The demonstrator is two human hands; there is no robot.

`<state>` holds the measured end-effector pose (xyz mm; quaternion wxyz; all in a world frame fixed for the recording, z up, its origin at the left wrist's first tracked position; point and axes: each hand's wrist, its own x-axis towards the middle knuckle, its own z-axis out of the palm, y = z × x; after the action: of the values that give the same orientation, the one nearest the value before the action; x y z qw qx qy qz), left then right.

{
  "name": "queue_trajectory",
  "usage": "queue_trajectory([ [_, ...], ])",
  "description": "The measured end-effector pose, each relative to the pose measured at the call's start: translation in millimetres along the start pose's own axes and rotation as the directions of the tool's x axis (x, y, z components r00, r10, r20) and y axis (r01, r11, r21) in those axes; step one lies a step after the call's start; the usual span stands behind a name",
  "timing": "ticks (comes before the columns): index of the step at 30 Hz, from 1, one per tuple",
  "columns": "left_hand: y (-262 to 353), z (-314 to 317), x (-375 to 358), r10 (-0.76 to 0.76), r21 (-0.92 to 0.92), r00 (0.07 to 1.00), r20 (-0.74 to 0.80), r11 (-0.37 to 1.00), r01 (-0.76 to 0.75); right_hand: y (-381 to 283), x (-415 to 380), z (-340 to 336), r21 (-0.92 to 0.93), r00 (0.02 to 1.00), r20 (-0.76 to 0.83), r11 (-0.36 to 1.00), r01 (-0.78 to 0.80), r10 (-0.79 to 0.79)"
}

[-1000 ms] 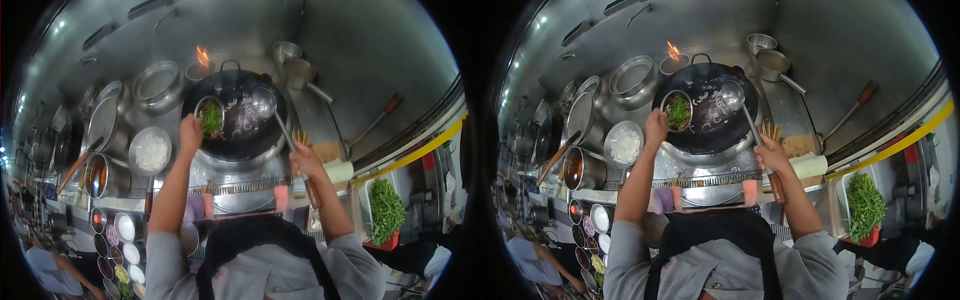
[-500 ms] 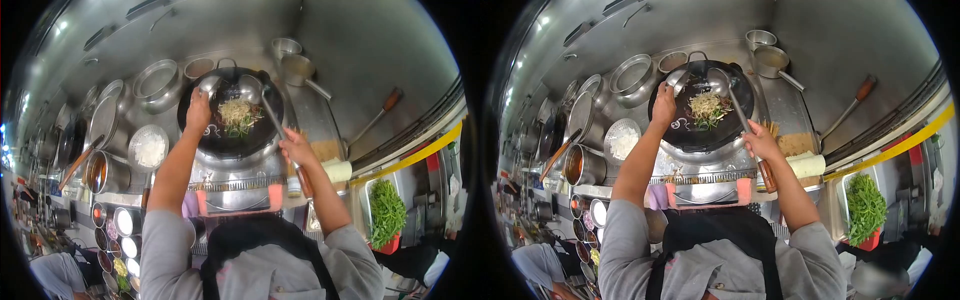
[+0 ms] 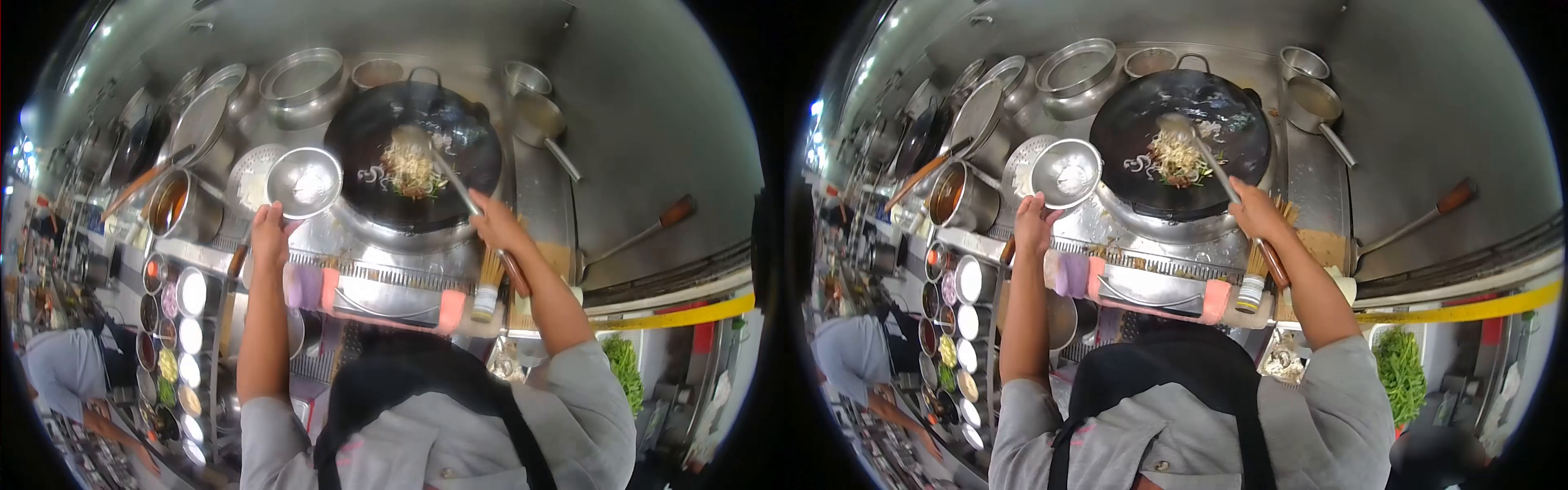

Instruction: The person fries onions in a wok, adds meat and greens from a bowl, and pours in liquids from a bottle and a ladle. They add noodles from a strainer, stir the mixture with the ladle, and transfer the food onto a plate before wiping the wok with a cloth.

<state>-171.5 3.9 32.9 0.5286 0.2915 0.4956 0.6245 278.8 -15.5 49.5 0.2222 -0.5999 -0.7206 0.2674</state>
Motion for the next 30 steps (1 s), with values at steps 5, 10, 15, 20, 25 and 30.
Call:
queue_trajectory([
  [5,2,-25,-45,0.048,-0.022,0.991,-0.126,0.998,-0.051,-12,35,13,-0.156,0.993,-0.003,0.981,0.117,-0.119],
  [10,16,-73,-93,0.078,-0.020,0.973,-0.216,0.996,-0.085,-35,-25,-14,-0.136,0.984,0.142,0.983,0.123,-0.104],
  [15,29,-156,-160,0.114,-0.035,0.947,-0.299,0.991,-0.130,-48,-58,-28,-0.075,0.983,0.182,0.996,0.046,-0.032],
  [20,17,-241,-239,0.162,-0.055,0.870,-0.466,0.976,-0.211,-12,0,10,-0.210,0.994,-0.092,0.977,0.044,-0.065],
  [25,2,-335,-358,0.125,-0.063,0.704,-0.699,0.970,-0.234,3,41,37,-0.322,0.976,-0.151,0.942,0.099,-0.154],
  [30,-22,-400,-524,0.156,0.043,0.273,-0.949,0.924,-0.380,-17,-2,34,0.216,0.983,0.176,0.976,0.002,-0.041],
])
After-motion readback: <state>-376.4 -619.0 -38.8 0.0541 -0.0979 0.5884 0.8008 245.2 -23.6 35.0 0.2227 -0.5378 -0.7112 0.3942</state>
